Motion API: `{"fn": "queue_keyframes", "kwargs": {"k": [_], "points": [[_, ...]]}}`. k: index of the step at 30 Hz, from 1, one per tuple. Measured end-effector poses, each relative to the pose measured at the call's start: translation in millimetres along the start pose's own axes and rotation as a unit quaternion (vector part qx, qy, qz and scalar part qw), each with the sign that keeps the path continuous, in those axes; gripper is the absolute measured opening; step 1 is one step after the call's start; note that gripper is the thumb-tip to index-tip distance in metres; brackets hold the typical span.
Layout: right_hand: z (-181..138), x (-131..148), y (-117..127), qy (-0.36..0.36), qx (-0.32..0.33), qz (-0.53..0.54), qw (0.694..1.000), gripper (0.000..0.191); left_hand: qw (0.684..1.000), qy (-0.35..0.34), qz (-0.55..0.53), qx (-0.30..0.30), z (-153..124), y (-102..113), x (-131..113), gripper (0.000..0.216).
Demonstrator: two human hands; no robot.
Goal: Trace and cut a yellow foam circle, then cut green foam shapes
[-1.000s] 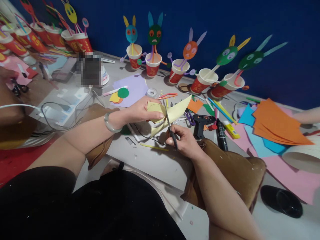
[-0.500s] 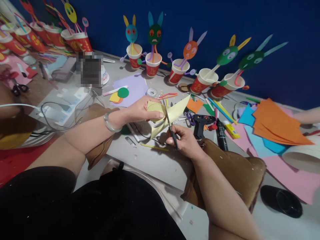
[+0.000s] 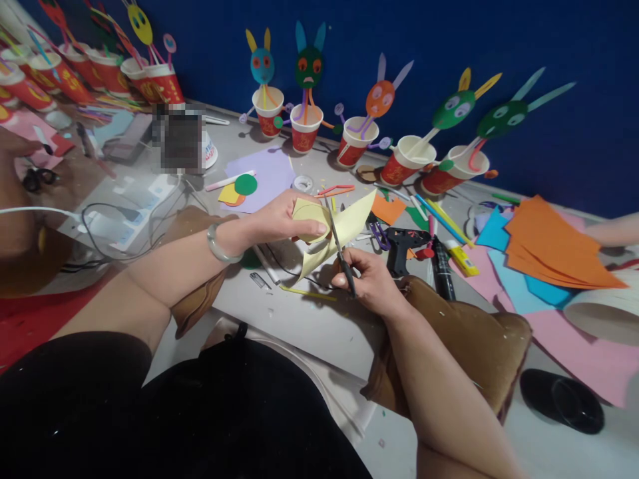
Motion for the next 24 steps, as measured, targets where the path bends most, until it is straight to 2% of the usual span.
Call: {"fn": "queue_keyframes", "kwargs": {"k": [8, 17, 24], "points": [[0.4, 0.9, 0.3, 0.001, -0.003, 0.005, 1.0, 0.065, 1.0, -0.016, -0.014, 0.006, 0.2, 1.3, -0.1, 0.04], [0.5, -2.6, -0.9, 0.006, 0.002, -0.006, 1.0, 0.07, 1.0, -0.004, -0.004, 0.004, 0.2, 1.2, -0.8, 0.039], [0.2, -0.7, -0.4, 0.001, 0.003, -0.01, 1.0, 0.072, 1.0, -0.02, -0.006, 0.011, 1.3, 0.3, -1.9, 0.033]]}}
Point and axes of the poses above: each hand's wrist, its own z-axis towards the middle knuckle, its own y-axis out of the back of the hand, x = y × z, the point moved 6 cm from there along z, towards the middle knuckle, and after that the axes turned 6 degrees about -y, right-handed, at the moved point
